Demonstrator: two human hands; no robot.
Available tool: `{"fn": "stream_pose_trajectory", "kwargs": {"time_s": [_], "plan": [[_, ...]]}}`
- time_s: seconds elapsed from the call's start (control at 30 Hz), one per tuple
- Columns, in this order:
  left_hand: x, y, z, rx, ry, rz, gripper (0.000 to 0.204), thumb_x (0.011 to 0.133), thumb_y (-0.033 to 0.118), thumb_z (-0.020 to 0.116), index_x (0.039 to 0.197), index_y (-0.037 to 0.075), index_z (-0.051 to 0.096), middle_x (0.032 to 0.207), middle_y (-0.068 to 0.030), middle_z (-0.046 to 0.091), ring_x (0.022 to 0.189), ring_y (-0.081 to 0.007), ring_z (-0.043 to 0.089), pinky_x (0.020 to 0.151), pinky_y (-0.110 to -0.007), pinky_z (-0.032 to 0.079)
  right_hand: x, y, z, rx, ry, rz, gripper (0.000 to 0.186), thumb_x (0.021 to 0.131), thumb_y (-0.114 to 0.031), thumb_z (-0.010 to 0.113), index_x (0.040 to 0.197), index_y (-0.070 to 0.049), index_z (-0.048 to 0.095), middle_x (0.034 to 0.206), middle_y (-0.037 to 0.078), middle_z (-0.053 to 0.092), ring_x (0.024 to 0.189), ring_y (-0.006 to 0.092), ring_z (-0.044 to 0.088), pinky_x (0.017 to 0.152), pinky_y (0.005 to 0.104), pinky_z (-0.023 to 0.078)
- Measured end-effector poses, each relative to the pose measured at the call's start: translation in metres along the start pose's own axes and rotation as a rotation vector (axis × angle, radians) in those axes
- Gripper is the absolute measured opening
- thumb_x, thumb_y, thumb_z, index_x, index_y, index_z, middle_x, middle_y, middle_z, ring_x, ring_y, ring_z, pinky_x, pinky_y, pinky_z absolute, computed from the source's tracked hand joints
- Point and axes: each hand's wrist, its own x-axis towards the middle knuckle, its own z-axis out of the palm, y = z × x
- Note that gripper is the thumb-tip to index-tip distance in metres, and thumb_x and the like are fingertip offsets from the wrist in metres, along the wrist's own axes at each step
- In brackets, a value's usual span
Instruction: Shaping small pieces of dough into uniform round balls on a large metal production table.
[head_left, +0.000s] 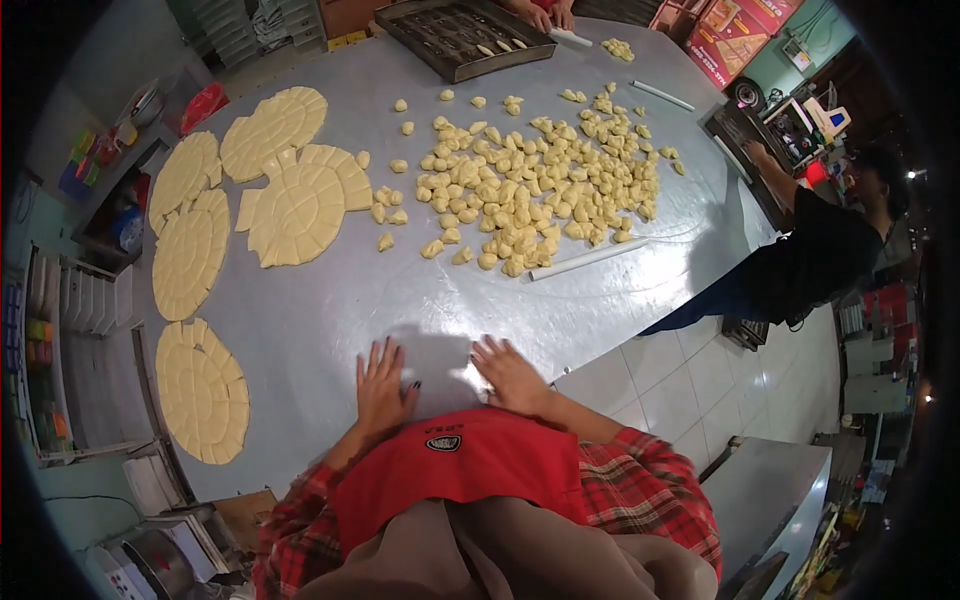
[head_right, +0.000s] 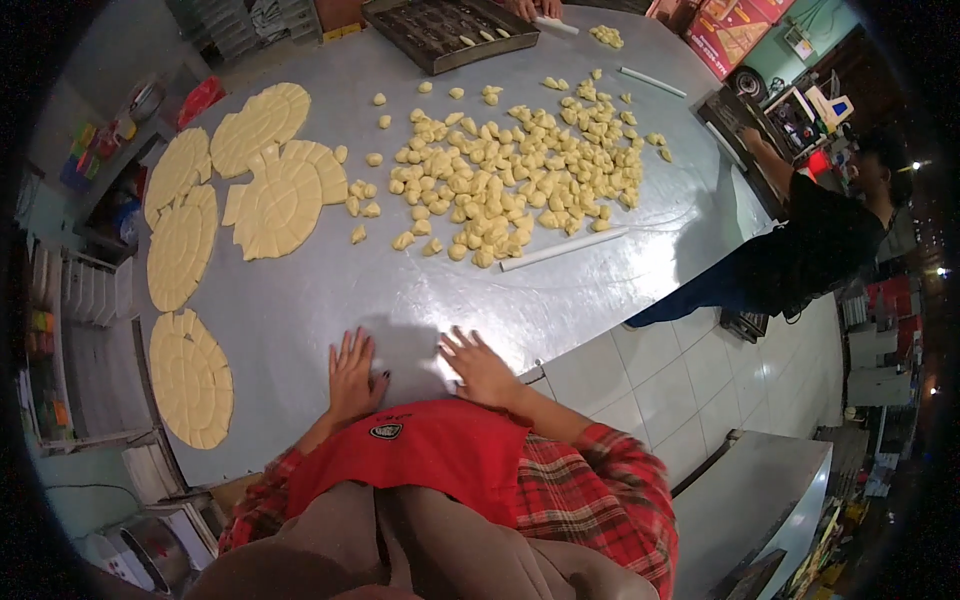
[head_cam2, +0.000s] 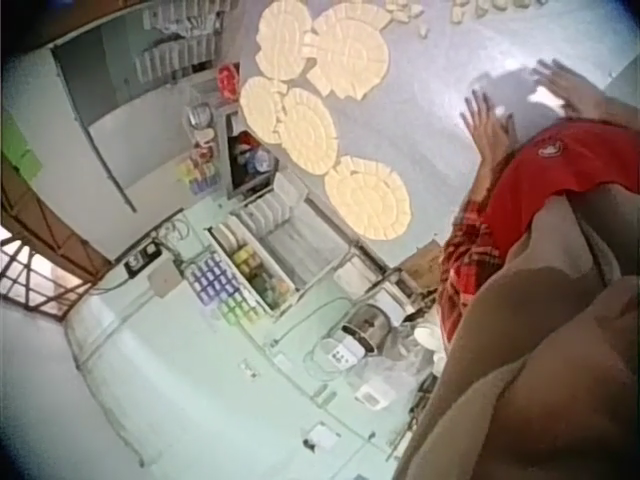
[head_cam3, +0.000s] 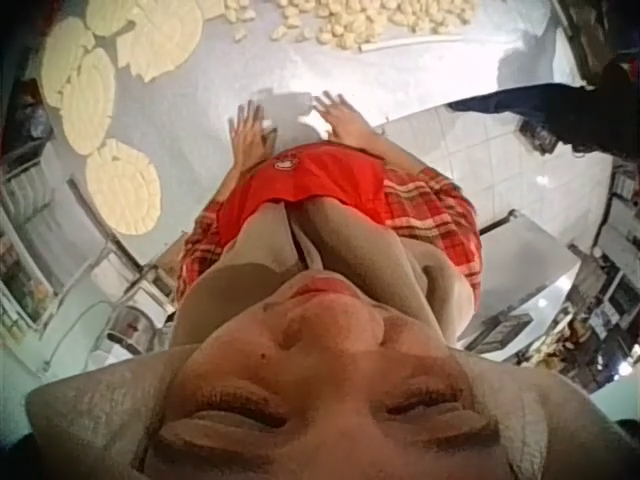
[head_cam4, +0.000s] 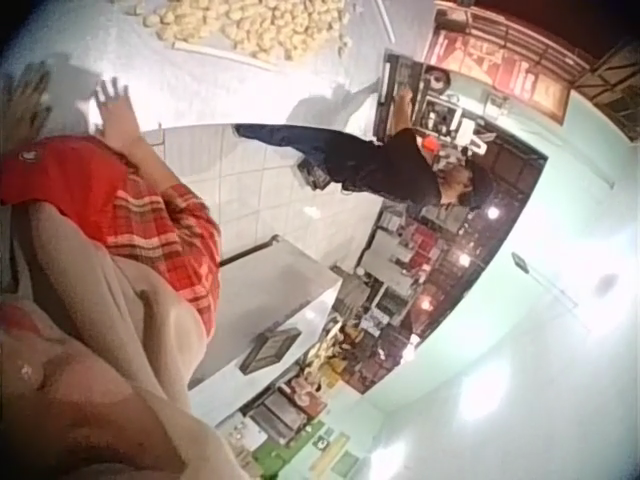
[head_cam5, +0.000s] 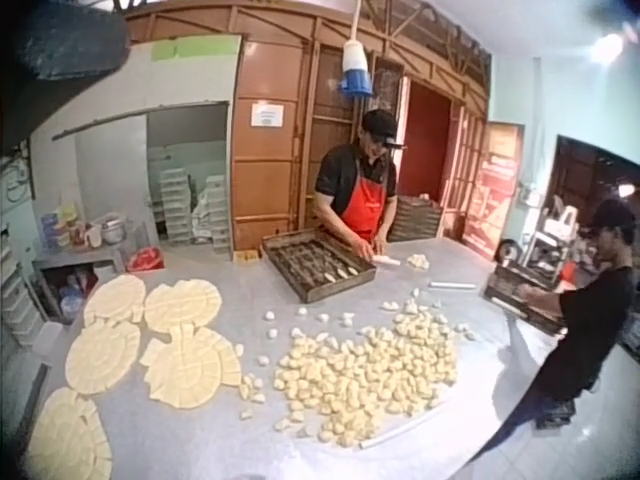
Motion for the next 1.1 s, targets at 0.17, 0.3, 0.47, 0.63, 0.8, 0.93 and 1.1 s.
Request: {"fn": "stream_pose_trajectory", "kwargs": {"time_s": [0.17, 0.3, 0.47, 0.63, 0.8, 0.93, 1.1], "plan": [[0.078, -0.033, 0.002, -0.081, 0.204, 0.220, 0.050, 0.076, 0.021, 0.067, 0.123, 0.008, 0.054, 0.137, -0.0155, 0.045, 0.129, -0.0370, 0.038, 0.105, -0.048, 0.029, 0.081, 0.023, -0.002, -0.036, 0.235, -0.022, 0.047, 0.082, -0.020, 0.059, 0.125, -0.004, 0.051, 0.139, 0.015, 0.041, 0.132, 0.0369, 0.033, 0.107, 0.0516, 0.028], [0.046, -0.054, -0.022, -0.038, 0.305, -0.033, 0.022, 0.072, 0.011, 0.069, 0.095, 0.009, 0.066, 0.104, -0.0129, 0.057, 0.094, -0.0307, 0.056, 0.082, -0.044, 0.043, 0.028, 0.037, -0.005, -0.078, 0.256, 0.037, 0.044, 0.080, -0.016, 0.059, 0.122, -0.007, 0.054, 0.133, 0.019, 0.044, 0.126, 0.0396, 0.039, 0.103, 0.0499, 0.033], [-0.003, -0.031, 0.016, -0.973, 0.317, -0.452, 0.021, 0.087, 0.010, 0.062, 0.106, 0.005, 0.057, 0.088, -0.0063, 0.058, 0.077, -0.0142, 0.058, 0.067, -0.029, 0.050, 0.012, 0.000, 0.005, 0.476, 0.258, 0.117, 0.041, 0.080, -0.003, 0.054, 0.121, -0.007, 0.055, 0.105, 0.013, 0.057, 0.083, 0.0282, 0.057, 0.075, 0.0404, 0.048], [0.073, 0.031, -0.004, -1.709, -0.108, -0.599, 0.022, 0.092, 0.014, 0.057, 0.113, 0.006, 0.057, 0.099, -0.0065, 0.062, 0.085, -0.0123, 0.059, 0.074, -0.028, 0.050, 0.098, 0.001, -0.026, 0.490, 0.297, 0.056, 0.025, 0.083, -0.007, 0.054, 0.108, -0.006, 0.057, 0.095, 0.016, 0.058, 0.078, 0.0337, 0.058, 0.068, 0.0409, 0.049], [0.117, -0.142, -0.053, -0.581, 0.381, -0.355, 0.024, 0.092, 0.022, 0.055, 0.103, 0.003, 0.063, 0.105, -0.0126, 0.064, 0.099, -0.0264, 0.060, 0.084, -0.035, 0.048, 0.141, 0.157, -0.158, -0.189, 0.642, 0.076, 0.031, 0.080, -0.005, 0.056, 0.111, -0.008, 0.060, 0.132, 0.025, 0.045, 0.121, 0.0404, 0.041, 0.096, 0.0470, 0.034], [0.167, -0.274, -0.096, -0.219, 0.707, -0.549, 0.028, 0.090, 0.020, 0.055, 0.110, 0.003, 0.061, 0.108, -0.0206, 0.062, 0.101, -0.0361, 0.059, 0.088, -0.039, 0.047, 0.160, 0.105, -0.229, -0.302, 0.850, 0.171, 0.052, 0.078, -0.004, 0.060, 0.129, -0.011, 0.053, 0.142, 0.026, 0.033, 0.132, 0.0423, 0.031, 0.107, 0.0482, 0.024], [0.235, -0.326, -0.100, 0.004, 0.597, -0.794, 0.035, 0.087, 0.028, 0.058, 0.108, 0.000, 0.062, 0.111, -0.0202, 0.062, 0.103, -0.0361, 0.059, 0.089, -0.041, 0.048, 0.153, 0.043, -0.115, -0.055, 0.389, 0.010, 0.037, 0.079, 0.001, 0.061, 0.115, -0.006, 0.060, 0.136, 0.025, 0.041, 0.113, 0.0381, 0.051, 0.096, 0.0424, 0.042]]}}
